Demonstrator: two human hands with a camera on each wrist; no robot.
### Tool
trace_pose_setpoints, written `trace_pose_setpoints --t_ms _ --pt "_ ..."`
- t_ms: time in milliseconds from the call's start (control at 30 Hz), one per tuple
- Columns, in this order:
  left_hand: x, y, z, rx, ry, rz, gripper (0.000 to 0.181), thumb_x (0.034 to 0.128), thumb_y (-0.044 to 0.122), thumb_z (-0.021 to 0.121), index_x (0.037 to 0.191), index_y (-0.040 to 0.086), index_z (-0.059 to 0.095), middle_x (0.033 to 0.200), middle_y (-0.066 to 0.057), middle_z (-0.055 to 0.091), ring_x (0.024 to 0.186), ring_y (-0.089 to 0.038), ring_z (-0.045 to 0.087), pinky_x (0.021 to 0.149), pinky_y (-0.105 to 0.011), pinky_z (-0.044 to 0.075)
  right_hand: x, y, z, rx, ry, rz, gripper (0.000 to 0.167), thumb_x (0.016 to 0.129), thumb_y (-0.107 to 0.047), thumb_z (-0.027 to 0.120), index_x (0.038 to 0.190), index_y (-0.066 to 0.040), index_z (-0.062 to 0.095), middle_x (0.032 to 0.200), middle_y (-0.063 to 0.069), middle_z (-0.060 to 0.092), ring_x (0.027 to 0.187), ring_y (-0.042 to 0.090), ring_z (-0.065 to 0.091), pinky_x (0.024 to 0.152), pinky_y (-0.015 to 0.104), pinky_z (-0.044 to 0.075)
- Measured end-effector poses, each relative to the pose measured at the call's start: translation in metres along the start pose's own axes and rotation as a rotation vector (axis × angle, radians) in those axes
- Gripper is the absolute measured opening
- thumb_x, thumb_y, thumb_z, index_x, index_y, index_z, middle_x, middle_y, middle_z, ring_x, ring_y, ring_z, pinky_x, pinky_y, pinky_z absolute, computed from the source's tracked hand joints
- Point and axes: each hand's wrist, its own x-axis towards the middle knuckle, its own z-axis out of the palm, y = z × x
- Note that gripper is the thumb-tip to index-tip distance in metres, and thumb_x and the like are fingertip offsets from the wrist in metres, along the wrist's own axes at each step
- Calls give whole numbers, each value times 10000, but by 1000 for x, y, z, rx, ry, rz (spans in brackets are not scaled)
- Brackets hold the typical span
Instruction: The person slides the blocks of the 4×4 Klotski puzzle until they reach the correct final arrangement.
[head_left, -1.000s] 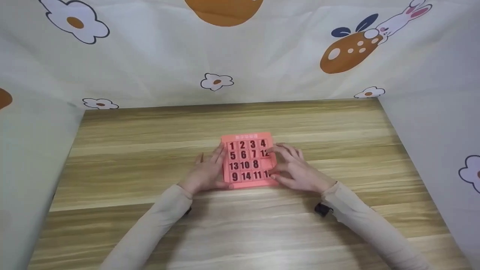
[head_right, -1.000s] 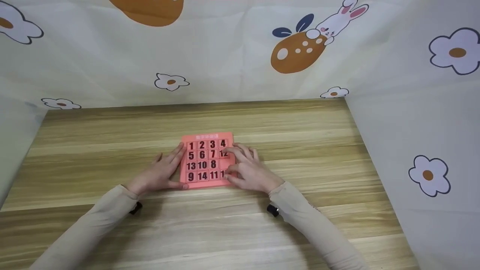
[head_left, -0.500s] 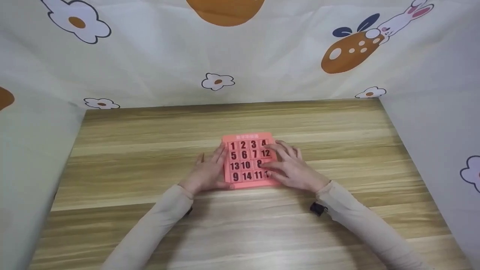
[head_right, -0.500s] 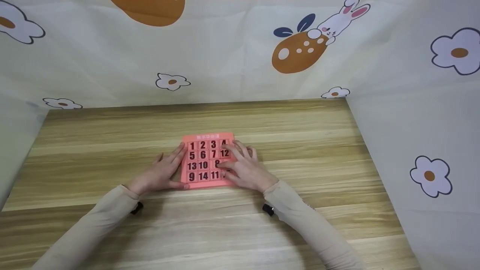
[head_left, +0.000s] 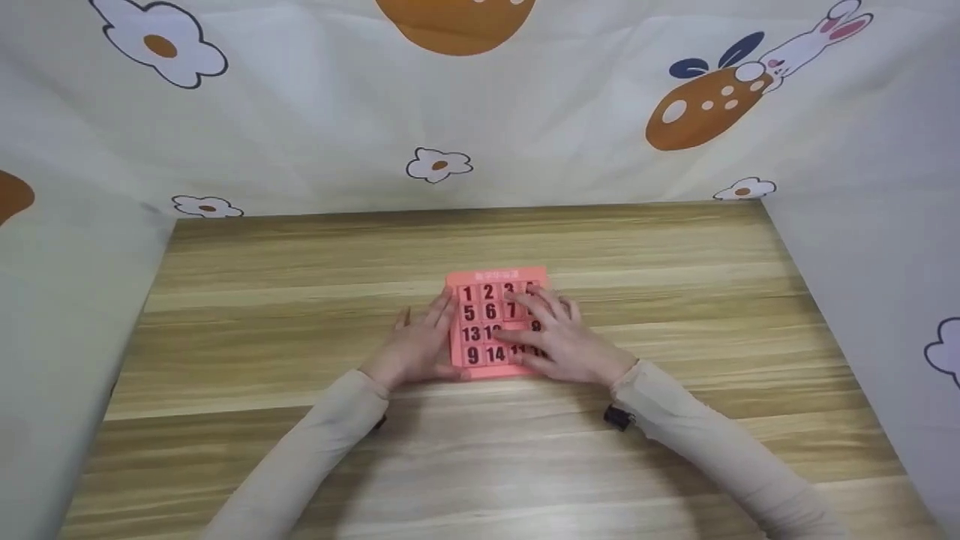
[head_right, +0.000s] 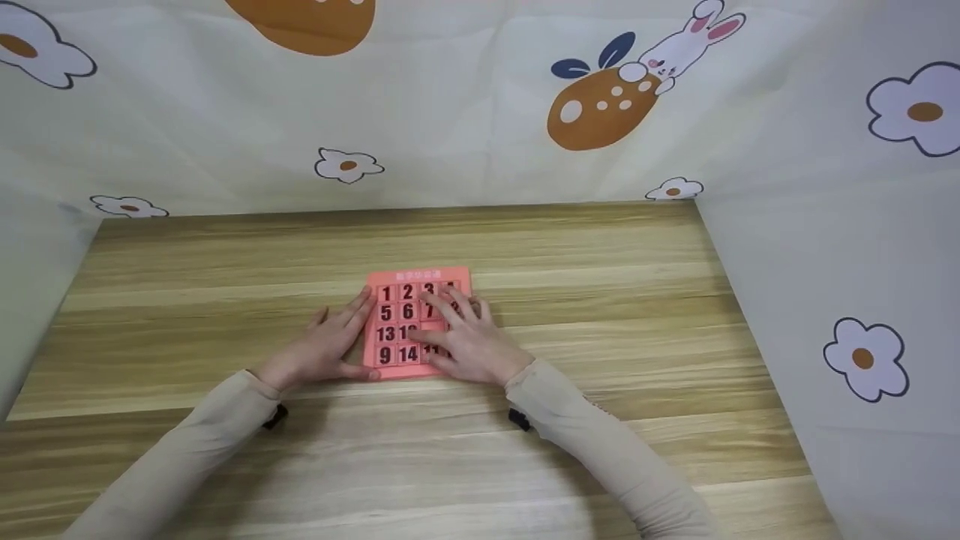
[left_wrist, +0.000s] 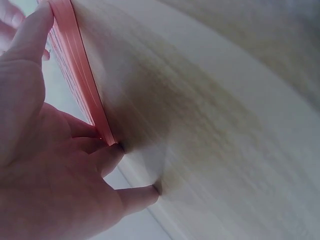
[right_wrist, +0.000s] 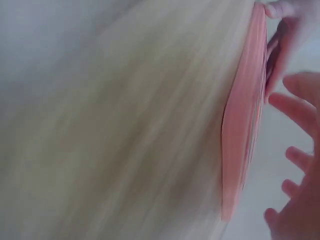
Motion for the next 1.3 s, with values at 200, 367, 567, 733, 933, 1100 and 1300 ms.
trace_pose_setpoints --t_ms 200,367,567,733,933,1100,1300 --pt "-2 0 2 -14 -2 0 1215 748 613 701 1536 38 -23 1584 -100 -134 1455 -246 -14 1121 -592 15 4 -4 -4 1 107 86 180 921 -277 633 928 -159 768 1517 111 347 1410 395 179 1039 673 196" --pt "-3 -1 2 -3 1 0 1217 748 613 704 1537 33 -18 1585 -107 -133 1456 -247 -8 1120 -599 27 9 -2 -3 4 63 123 304 930 -316 619 1181 -165 702 1555 125 268 1426 384 132 1051 686 170" --pt "-3 0 0 -5 -2 10 1209 751 614 697 1534 12 -2 1587 -125 -116 1456 -259 -5 1115 -612 29 19 0 2 64 -27 107 450 964 -380 548 1368 -183 570 1585 128 159 1430 381 77 1056 690 144" --pt "-3 1 -1 -9 -20 2 1208 756 610 694 1532 11 -10 1583 -123 -128 1455 -259 -12 1115 -608 15 15 0 1 132 -11 18 305 944 -343 597 1184 -191 709 1539 97 298 1413 363 163 1065 636 163" --pt "-3 1 -3 9 -21 -11 1202 760 596 697 1533 15 -17 1584 -125 -126 1455 -267 -4 1116 -607 28 11 1 1 35 111 92 261 930 -281 616 1119 -123 704 1490 152 349 1395 360 207 1051 650 188" --pt "-2 1 -4 15 -27 -17 1205 753 617 683 1534 28 -21 1583 -114 -131 1454 -266 5 1118 -602 23 15 -1 1 -11 29 106 393 942 -364 588 1258 -136 642 1519 185 280 1404 385 168 1059 654 189" --pt "-1 2 -4 3 -27 -21 1202 752 604 698 1536 30 -10 1585 -111 -128 1454 -277 33 1117 -605 13 16 1 -1 -32 -6 106 464 967 -395 539 1356 -142 568 1534 181 255 1410 381 166 1070 644 184"
